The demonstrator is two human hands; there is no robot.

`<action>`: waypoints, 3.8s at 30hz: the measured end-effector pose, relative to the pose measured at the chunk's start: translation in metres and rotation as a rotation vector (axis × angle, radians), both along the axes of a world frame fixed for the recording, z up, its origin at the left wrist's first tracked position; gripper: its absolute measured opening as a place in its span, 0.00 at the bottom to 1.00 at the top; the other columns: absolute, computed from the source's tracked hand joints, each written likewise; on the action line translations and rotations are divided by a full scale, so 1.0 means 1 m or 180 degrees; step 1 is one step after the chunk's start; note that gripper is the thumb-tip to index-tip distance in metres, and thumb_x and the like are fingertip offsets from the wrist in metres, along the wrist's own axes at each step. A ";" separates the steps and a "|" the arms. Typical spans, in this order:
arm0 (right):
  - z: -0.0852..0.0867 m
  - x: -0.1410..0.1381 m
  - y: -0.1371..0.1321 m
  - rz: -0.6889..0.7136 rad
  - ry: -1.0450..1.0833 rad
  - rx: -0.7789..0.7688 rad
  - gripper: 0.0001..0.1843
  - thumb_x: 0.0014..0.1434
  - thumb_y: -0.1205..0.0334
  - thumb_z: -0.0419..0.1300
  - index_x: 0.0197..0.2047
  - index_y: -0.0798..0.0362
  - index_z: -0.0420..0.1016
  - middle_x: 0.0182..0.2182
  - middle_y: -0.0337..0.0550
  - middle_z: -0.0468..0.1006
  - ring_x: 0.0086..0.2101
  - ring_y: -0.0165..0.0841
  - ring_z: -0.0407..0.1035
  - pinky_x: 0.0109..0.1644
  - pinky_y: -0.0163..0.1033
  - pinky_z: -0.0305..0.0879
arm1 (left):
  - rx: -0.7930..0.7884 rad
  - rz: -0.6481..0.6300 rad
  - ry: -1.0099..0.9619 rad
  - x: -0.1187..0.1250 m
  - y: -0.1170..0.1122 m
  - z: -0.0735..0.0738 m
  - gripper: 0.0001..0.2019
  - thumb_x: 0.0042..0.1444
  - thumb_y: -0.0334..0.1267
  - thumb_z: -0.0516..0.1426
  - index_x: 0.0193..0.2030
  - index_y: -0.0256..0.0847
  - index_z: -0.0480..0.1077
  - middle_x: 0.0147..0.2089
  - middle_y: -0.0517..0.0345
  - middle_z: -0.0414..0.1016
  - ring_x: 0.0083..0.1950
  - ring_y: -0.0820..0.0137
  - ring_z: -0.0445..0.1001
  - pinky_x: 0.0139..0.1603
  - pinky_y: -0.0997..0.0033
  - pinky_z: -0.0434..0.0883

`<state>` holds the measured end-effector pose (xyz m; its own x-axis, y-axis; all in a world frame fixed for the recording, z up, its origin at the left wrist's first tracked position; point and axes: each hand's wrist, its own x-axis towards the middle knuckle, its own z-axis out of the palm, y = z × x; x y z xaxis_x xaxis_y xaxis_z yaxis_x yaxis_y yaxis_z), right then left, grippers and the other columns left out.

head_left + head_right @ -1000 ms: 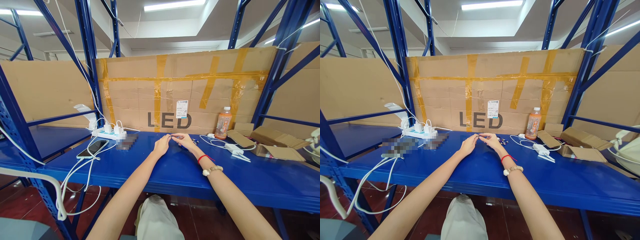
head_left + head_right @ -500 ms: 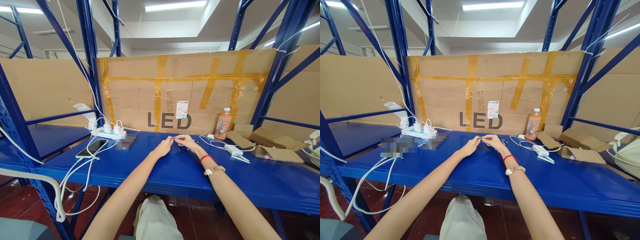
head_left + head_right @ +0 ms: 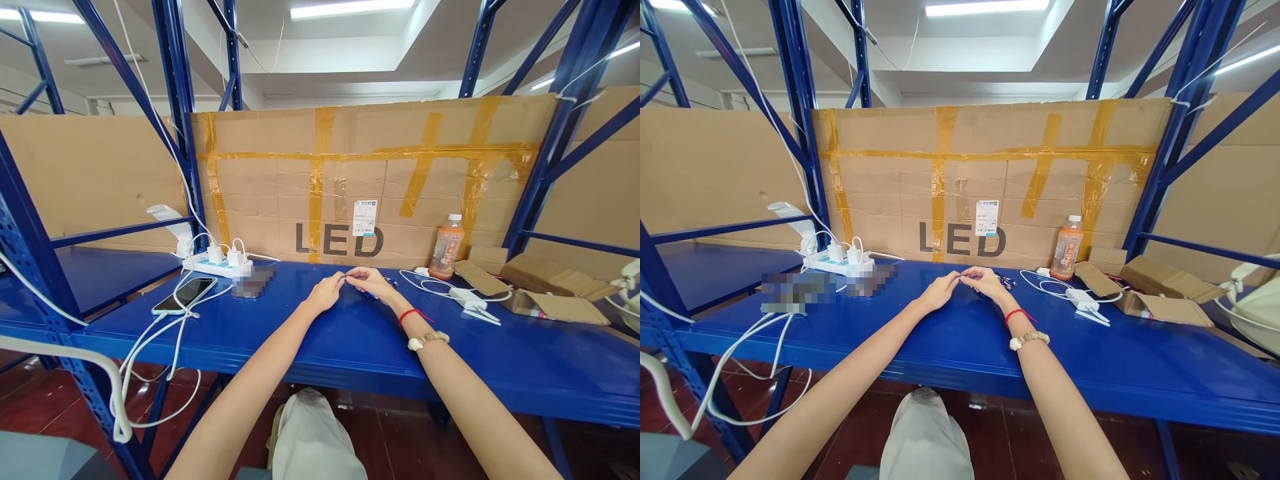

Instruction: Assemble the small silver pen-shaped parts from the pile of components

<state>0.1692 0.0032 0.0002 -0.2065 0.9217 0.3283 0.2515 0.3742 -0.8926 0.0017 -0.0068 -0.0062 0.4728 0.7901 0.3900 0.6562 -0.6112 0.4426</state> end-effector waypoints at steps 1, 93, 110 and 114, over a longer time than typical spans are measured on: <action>0.000 0.000 0.000 -0.0036 -0.0030 0.0010 0.22 0.38 0.50 0.65 0.34 0.57 0.74 0.23 0.38 0.71 0.21 0.22 0.57 0.20 0.29 0.53 | 0.0004 0.0020 0.0022 0.000 0.000 0.000 0.14 0.61 0.41 0.38 0.46 0.45 0.61 0.44 0.55 0.72 0.45 0.65 0.71 0.44 0.64 0.67; -0.014 0.002 0.008 -0.1425 -0.3053 0.0463 0.36 0.52 0.38 0.47 0.57 0.52 0.60 0.56 0.49 0.62 0.57 0.42 0.50 0.59 0.55 0.29 | 0.0173 0.1044 -0.0109 0.007 -0.011 0.012 0.10 0.57 0.32 0.44 0.45 0.41 0.58 0.43 0.50 0.72 0.45 0.63 0.71 0.45 0.65 0.65; -0.019 0.010 0.018 -0.1514 -0.2637 0.0272 0.48 0.48 0.38 0.51 0.63 0.57 0.39 0.54 0.53 0.64 0.57 0.42 0.50 0.60 0.52 0.32 | 0.0285 0.1149 -0.0126 0.009 -0.006 0.006 0.10 0.55 0.31 0.46 0.44 0.38 0.60 0.41 0.48 0.72 0.43 0.63 0.71 0.43 0.66 0.66; -0.018 0.008 0.018 -0.1355 -0.2858 0.0247 0.46 0.50 0.38 0.48 0.63 0.57 0.41 0.57 0.54 0.59 0.58 0.44 0.47 0.59 0.53 0.31 | 0.0287 0.1116 -0.0145 0.010 -0.006 0.006 0.10 0.54 0.30 0.46 0.44 0.39 0.61 0.41 0.49 0.72 0.44 0.64 0.71 0.44 0.66 0.65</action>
<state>0.1774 0.0216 -0.0179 -0.0650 0.9593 0.2748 0.9482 0.1452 -0.2826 0.0114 -0.0129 0.0001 0.1599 0.8626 0.4799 0.8136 -0.3905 0.4308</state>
